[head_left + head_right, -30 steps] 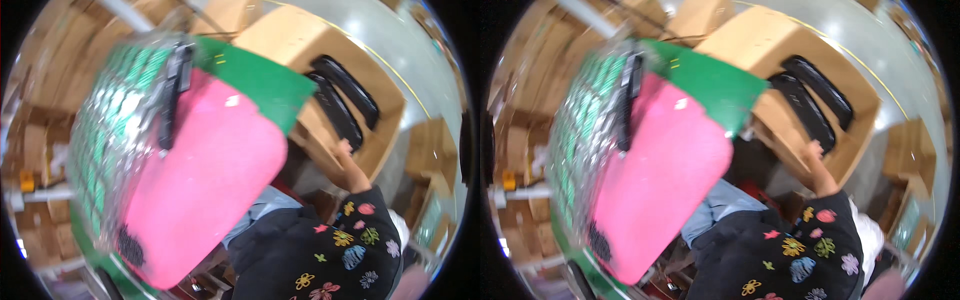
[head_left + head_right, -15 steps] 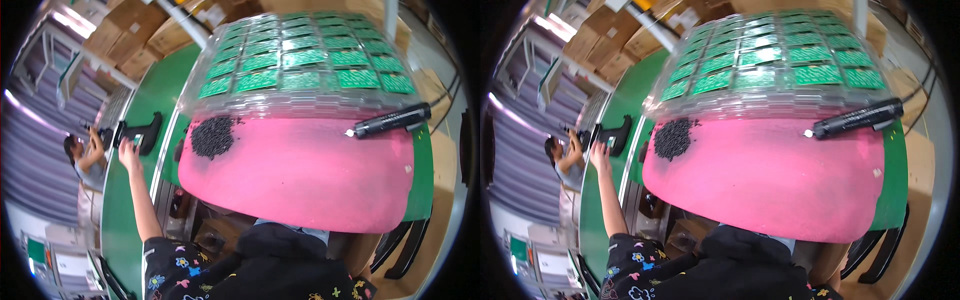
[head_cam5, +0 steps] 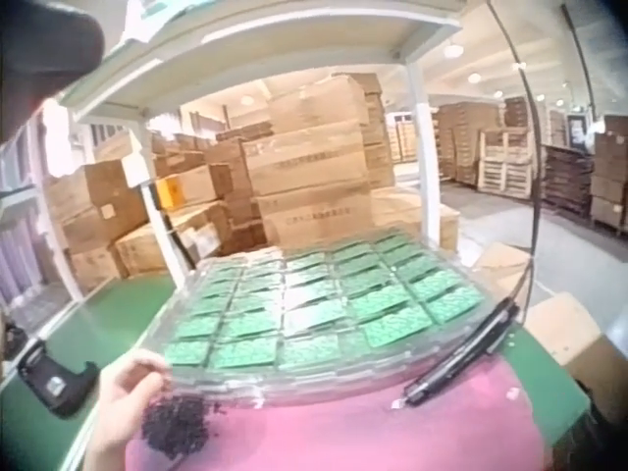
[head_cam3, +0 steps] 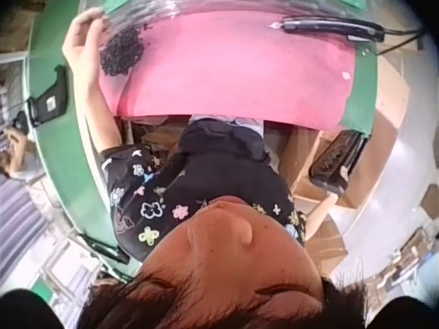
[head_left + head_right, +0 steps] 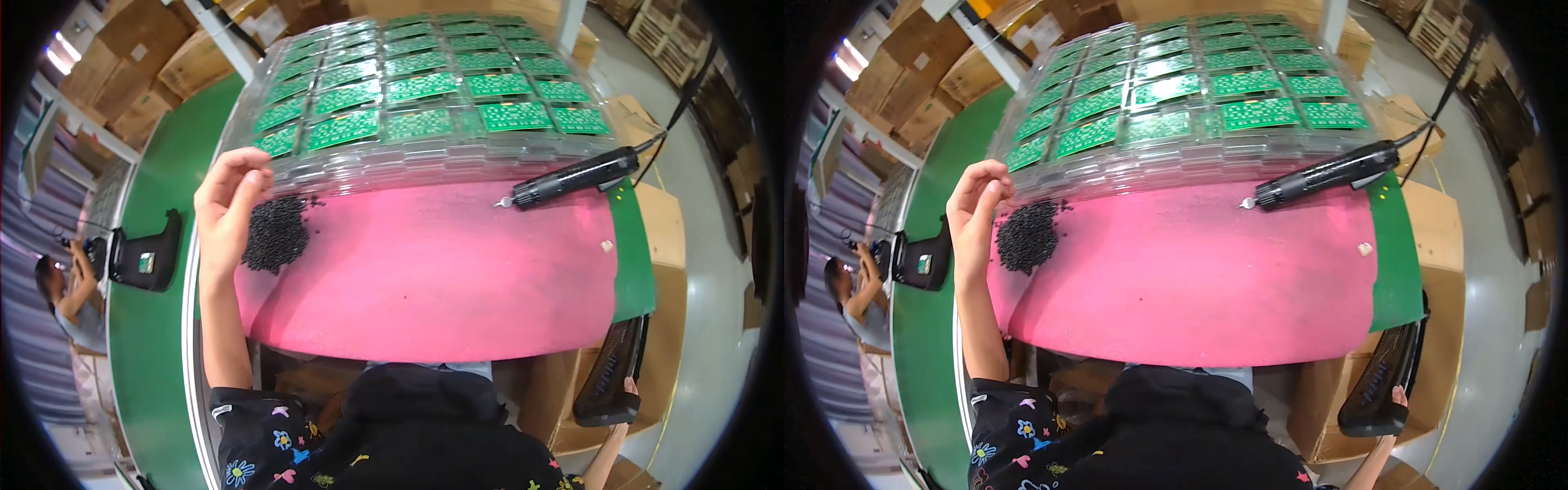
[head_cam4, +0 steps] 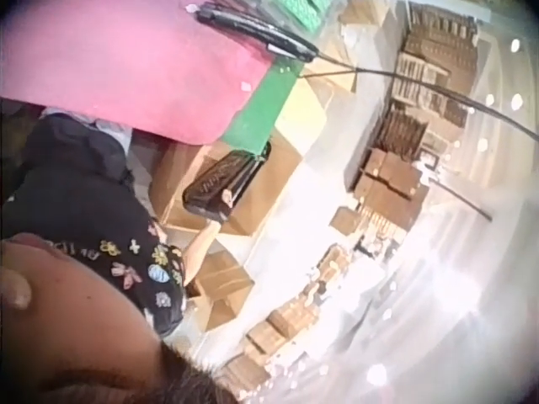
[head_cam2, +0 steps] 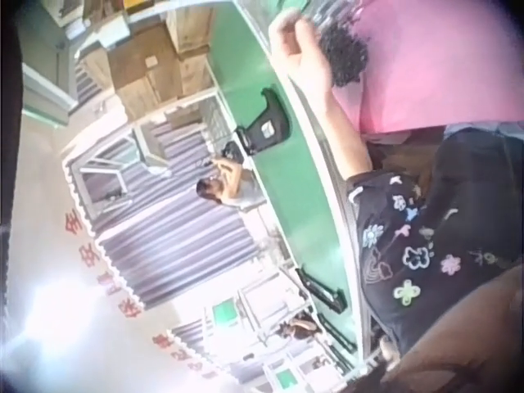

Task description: Assemble circuit boards into plastic housings using an electric screwdriver.

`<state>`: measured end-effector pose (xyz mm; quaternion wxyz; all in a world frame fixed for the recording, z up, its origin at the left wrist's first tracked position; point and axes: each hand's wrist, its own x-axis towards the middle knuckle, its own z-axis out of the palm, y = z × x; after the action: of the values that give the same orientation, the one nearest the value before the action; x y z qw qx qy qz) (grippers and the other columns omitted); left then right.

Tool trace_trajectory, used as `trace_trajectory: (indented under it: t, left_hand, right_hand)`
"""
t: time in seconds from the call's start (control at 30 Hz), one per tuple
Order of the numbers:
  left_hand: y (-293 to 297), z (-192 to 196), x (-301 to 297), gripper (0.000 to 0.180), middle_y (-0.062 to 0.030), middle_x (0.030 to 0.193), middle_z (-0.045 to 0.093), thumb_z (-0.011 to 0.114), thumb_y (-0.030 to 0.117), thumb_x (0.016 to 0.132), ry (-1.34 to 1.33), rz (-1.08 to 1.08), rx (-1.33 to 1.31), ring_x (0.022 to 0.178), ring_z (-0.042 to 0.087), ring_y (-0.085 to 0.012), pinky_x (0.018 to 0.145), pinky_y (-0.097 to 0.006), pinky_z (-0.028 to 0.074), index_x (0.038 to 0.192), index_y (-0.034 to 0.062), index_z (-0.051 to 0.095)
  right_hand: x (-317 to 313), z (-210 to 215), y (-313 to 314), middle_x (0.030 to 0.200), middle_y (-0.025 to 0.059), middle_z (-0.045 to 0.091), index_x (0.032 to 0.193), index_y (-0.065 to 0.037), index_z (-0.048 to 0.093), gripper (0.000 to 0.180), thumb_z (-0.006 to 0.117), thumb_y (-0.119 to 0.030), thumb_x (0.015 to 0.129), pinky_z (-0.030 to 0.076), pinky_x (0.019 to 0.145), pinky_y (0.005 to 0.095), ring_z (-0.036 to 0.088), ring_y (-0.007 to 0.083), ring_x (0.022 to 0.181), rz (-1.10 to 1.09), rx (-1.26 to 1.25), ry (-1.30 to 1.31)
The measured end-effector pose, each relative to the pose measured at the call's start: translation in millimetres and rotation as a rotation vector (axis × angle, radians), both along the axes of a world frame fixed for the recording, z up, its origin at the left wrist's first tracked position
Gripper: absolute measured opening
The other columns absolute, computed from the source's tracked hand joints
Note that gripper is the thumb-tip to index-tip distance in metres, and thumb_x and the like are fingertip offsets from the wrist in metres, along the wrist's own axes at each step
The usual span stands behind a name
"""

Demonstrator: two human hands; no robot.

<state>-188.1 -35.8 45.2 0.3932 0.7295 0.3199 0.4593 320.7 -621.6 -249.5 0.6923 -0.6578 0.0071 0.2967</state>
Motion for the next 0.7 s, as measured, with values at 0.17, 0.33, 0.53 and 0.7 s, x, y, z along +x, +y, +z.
trace_trajectory:
  t: [0.17,0.33,0.53,0.7]
  left_hand:
    - [-11.6,6.4,67.0,0.018,-0.0068,0.103,0.062,0.050,-0.002,0.098,0.064,-0.382,0.106,0.092,0.059,-0.0123,0.081,-0.025,0.048,0.110,-0.0030,0.063]
    - [-19.5,2.1,91.2,0.017,-0.0080,0.097,0.066,0.053,0.001,0.095,0.107,-0.392,0.128,0.090,0.063,-0.0148,0.082,-0.030,0.050,0.109,-0.0002,0.064]
    - [-15.0,-27.9,90.2,0.025,-0.0095,0.107,0.068,0.057,0.008,0.096,0.150,-0.467,0.019,0.099,0.064,-0.0183,0.088,-0.031,0.050,0.120,0.0000,0.061]
    - [-28.1,-22.5,104.2,0.051,-0.0115,0.125,0.062,0.074,0.015,0.085,0.516,-0.578,0.097,0.118,0.058,-0.0239,0.100,-0.035,0.045,0.132,0.0016,0.056]
  right_hand:
    - [-76.4,96.4,13.1,0.077,-0.0028,0.035,0.105,-0.003,0.051,0.015,0.063,-0.008,0.096,0.039,0.062,0.0295,0.041,0.0087,0.071,0.346,-0.638,-0.705]
    - [-81.7,142.3,22.5,0.092,0.0182,0.056,0.115,0.003,0.050,0.017,0.055,0.001,0.098,0.047,0.073,0.0333,0.056,0.0283,0.076,0.228,-0.952,-1.182]
    - [-86.4,222.4,100.8,0.092,0.0178,0.058,0.101,0.002,0.056,0.020,0.059,0.012,0.084,0.052,0.091,0.0443,0.059,0.0369,0.088,0.479,-0.785,-1.717]
    - [-98.6,263.8,187.0,0.091,0.0096,0.061,0.092,-0.003,0.060,0.024,0.077,-0.008,0.075,0.053,0.063,0.0377,0.062,0.0293,0.082,0.837,-0.629,-1.821]
